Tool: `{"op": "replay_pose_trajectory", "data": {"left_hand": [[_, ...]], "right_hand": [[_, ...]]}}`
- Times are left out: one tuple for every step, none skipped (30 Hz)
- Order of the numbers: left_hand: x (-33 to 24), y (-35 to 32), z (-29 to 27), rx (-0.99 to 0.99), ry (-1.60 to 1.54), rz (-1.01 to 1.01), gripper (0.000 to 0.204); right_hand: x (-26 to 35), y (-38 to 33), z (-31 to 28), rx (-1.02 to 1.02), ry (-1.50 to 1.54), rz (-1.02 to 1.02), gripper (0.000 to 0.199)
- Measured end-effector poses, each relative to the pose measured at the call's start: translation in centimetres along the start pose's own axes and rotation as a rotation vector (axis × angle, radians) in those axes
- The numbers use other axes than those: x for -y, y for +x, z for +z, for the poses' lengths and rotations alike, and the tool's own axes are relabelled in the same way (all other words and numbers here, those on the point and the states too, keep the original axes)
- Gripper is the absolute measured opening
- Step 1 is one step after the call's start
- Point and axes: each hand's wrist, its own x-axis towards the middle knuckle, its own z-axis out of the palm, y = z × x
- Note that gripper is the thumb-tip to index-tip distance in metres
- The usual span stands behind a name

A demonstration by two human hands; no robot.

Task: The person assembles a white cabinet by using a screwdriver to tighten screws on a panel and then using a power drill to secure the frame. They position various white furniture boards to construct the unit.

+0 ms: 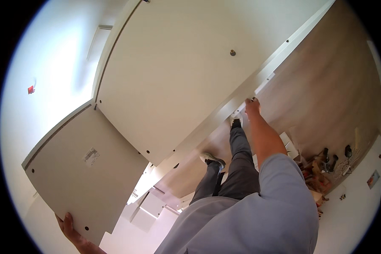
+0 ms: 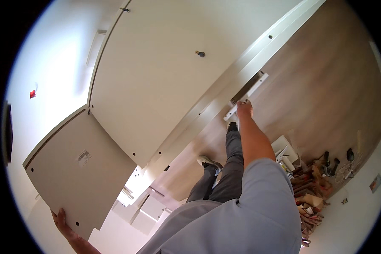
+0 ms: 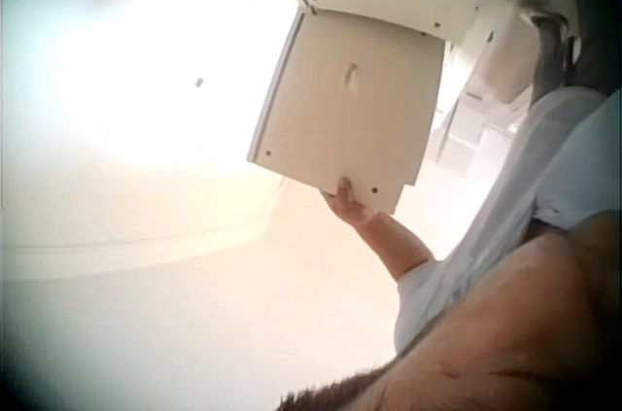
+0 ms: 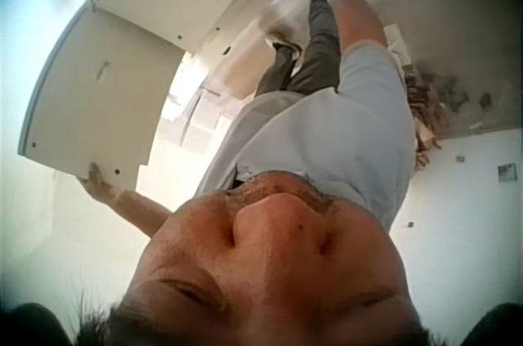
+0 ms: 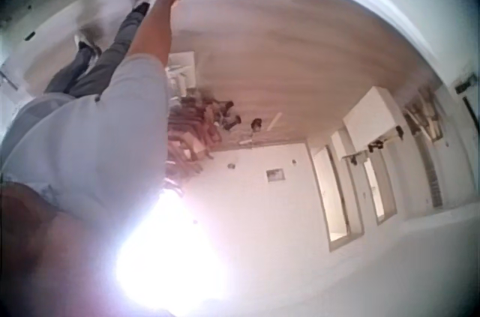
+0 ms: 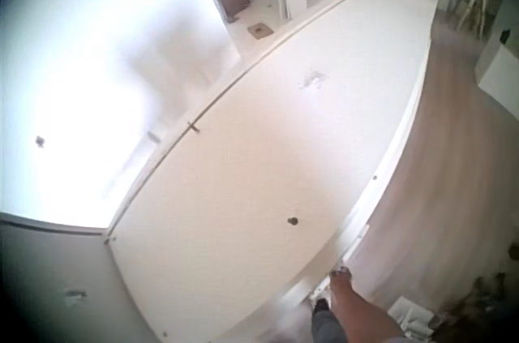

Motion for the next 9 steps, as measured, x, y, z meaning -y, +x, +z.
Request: {"op": "replay_pose_trajectory", "data": {"left_hand": [[1.0,1.0,0.3,0.005,-0.032,0.021,0.072],[0.8,0.1,1.6,-0.027,-0.064,0.01,0.073],[0.5,-0.1,2.2,-0.055,-0.09,0.007,0.074],[0.5,0.2,2.0,-0.036,-0.104,0.038,0.075],[1.0,0.6,1.5,-0.023,-0.125,0.058,0.076],[1.7,0.7,1.0,-0.016,-0.145,0.077,0.077],[2.6,1.2,0.4,0.008,-0.165,0.096,0.077],[3.9,1.7,0.1,0.021,-0.181,0.124,0.078],[5.0,2.9,-0.7,0.054,-0.208,0.162,0.078]], "right_hand": [[-1.3,1.0,0.6,0.016,0.007,-0.012,0.056],[-1.5,1.8,0.5,0.043,-0.034,-0.092,0.055],[-2.1,2.1,0.3,0.111,-0.101,-0.209,0.055],[-3.1,2.3,0.1,0.186,-0.149,-0.32,0.054],[-3.8,2.4,-0.4,0.249,-0.185,-0.426,0.053],[-4.0,1.8,-1.4,0.33,-0.177,-0.415,0.052],[-4.1,1.1,-2.6,0.41,-0.171,-0.399,0.052],[-1.7,-0.8,-4.4,0.518,-0.046,-0.088,0.052],[0.6,-0.5,-6.2,0.487,-0.048,-0.123,0.052]]}}
